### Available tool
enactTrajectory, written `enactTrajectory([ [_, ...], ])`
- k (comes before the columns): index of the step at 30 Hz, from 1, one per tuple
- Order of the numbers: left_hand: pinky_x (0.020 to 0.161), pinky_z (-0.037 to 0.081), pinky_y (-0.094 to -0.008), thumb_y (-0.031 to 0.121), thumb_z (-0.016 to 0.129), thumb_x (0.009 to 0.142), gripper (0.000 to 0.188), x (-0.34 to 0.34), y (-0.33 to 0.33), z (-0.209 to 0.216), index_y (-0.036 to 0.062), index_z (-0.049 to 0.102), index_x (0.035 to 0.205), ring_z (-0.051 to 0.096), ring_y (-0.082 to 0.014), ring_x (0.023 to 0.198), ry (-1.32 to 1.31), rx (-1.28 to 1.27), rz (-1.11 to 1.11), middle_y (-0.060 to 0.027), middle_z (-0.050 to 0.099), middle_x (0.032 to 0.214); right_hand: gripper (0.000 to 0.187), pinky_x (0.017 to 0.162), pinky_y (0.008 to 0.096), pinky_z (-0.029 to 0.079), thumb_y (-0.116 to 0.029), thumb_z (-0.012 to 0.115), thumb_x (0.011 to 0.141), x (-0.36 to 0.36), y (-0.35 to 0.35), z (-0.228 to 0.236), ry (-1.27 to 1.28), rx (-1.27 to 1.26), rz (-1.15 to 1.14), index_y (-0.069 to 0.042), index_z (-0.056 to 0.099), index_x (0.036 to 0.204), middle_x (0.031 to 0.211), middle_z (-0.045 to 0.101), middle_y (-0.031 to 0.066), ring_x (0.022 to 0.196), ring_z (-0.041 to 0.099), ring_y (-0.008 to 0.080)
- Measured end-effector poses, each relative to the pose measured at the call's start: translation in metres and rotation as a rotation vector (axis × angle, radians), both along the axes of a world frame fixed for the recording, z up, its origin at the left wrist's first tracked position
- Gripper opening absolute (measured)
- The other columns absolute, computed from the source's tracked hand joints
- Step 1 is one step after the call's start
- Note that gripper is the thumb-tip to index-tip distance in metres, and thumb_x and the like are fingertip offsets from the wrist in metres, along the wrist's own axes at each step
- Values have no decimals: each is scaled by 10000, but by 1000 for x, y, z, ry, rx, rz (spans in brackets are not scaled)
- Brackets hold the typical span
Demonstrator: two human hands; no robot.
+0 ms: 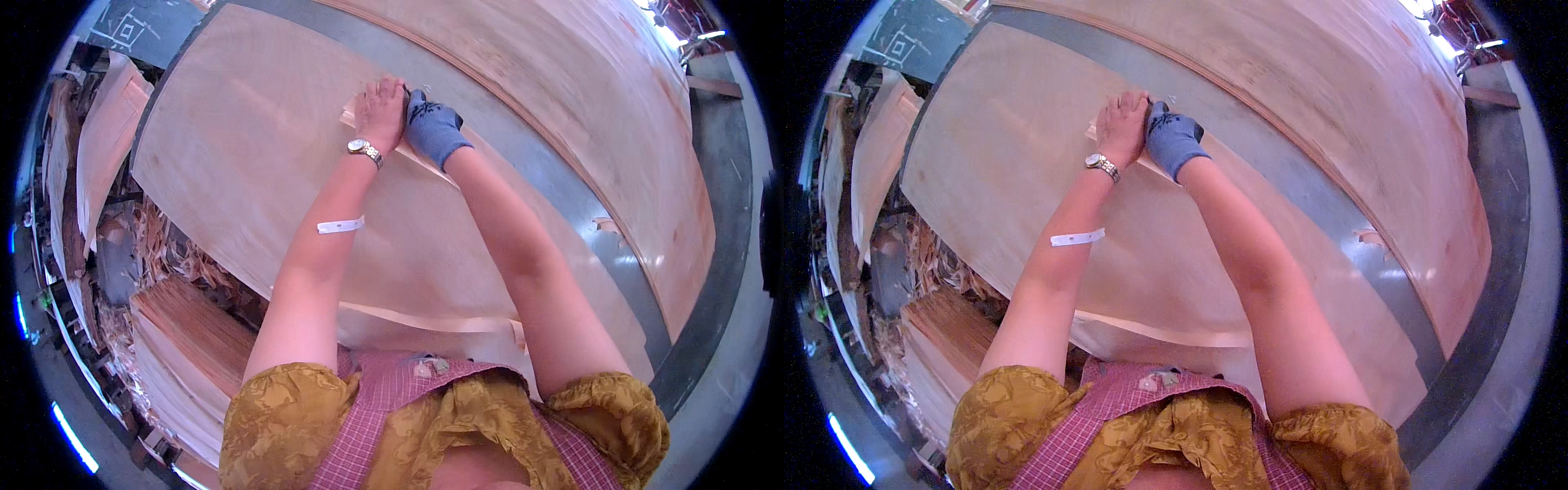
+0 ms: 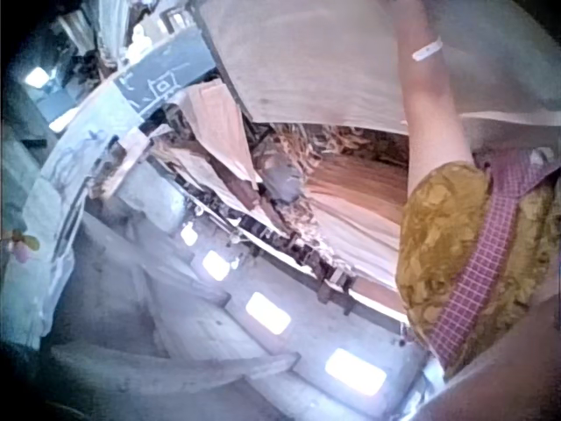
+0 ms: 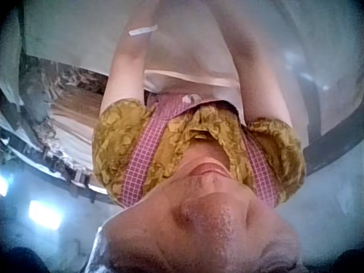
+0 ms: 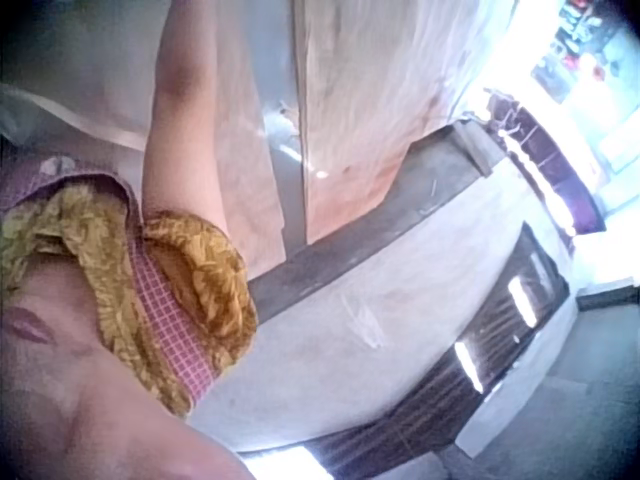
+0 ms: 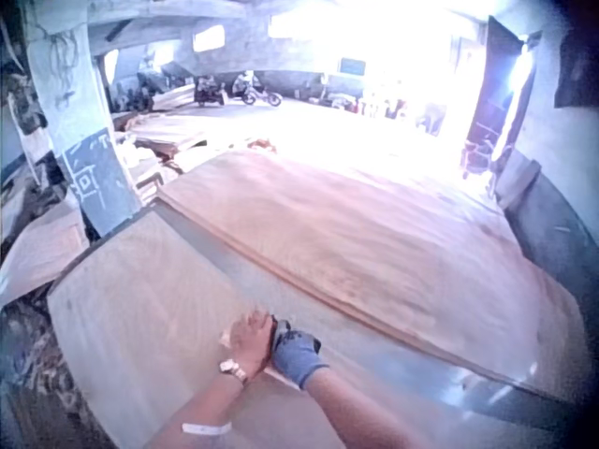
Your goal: The person trims the edges of thin wood veneer sheets with a small blade on a metal workbench and moves sheets between stacks.
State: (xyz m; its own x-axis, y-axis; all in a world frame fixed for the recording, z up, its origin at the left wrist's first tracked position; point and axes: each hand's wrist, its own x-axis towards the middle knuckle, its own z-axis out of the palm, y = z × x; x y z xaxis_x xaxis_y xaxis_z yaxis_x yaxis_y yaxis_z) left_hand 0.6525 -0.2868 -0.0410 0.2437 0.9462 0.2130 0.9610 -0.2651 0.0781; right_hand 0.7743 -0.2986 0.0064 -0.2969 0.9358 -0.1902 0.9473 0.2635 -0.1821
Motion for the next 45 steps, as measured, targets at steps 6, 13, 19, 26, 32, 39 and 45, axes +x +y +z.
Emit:
enactTrajectory([
  [6, 1003, 401, -470, 351, 602, 842, 594, 6, 8, -9, 129, 477, 1379, 467, -351, 1193, -10, -131, 29, -136, 462, 1379, 250, 579, 548, 522, -229, 440, 957, 30, -54, -30, -64, -90, -67, -33, 451, 1112, 839, 693, 236, 724, 700, 385],
  [13, 1092, 300, -549, 570, 688, 748, 896, 19, 0, 22, 114, 386, 1456, 344, -422, 1351, -54, -319, 123, -190, 377, 1467, 258, 555, 561, 505, -278, 375, 997, 96, -137, -2, -63, -267, -76, -90, 466, 1147, 851, 705, 196, 721, 704, 362],
  [19, 1087, 327, -517, 483, 742, 750, 872, 36, -15, -23, 79, 395, 1441, 353, -402, 1352, -13, -59, -18, -173, 379, 1475, 234, 473, 510, 477, -273, 386, 999, 124, -157, -3, -64, -126, 25, -89, 488, 1103, 730, 687, 159, 600, 677, 333],
  [26, 1040, 387, -496, 427, 810, 699, 842, 98, -61, 20, 40, 466, 1363, 437, -337, 1261, -113, -410, -92, -149, 467, 1393, 228, 465, 507, 468, -255, 388, 991, 186, -211, -4, -3, -201, -47, -91, 498, 1104, 735, 690, 147, 594, 678, 329],
  [32, 1030, 398, -510, 403, 823, 675, 789, 150, -107, 3, 64, 503, 1312, 407, -366, 1279, -133, -274, -281, -147, 459, 1384, 204, 482, 498, 473, -231, 417, 966, 204, -237, 7, -83, -214, -86, -102, 506, 1097, 744, 687, 135, 618, 678, 323],
  [39, 1079, 354, -482, 405, 799, 699, 753, 154, -117, 25, 83, 505, 1313, 363, -344, 1335, -98, -332, -245, -140, 443, 1415, 160, 616, 439, 483, -204, 482, 931, 288, -294, 6, -64, -268, -68, -124, 542, 1055, 785, 670, 160, 706, 668, 327],
  [45, 1142, 275, -423, 415, 785, 721, 791, 163, -121, 46, 65, 478, 1361, 354, -334, 1354, -47, -412, -224, -173, 402, 1467, 124, 753, 442, 441, -239, 510, 931, 388, -280, 14, -288, -212, 228, -192, 613, 982, 761, 658, 99, 725, 649, 307],
])
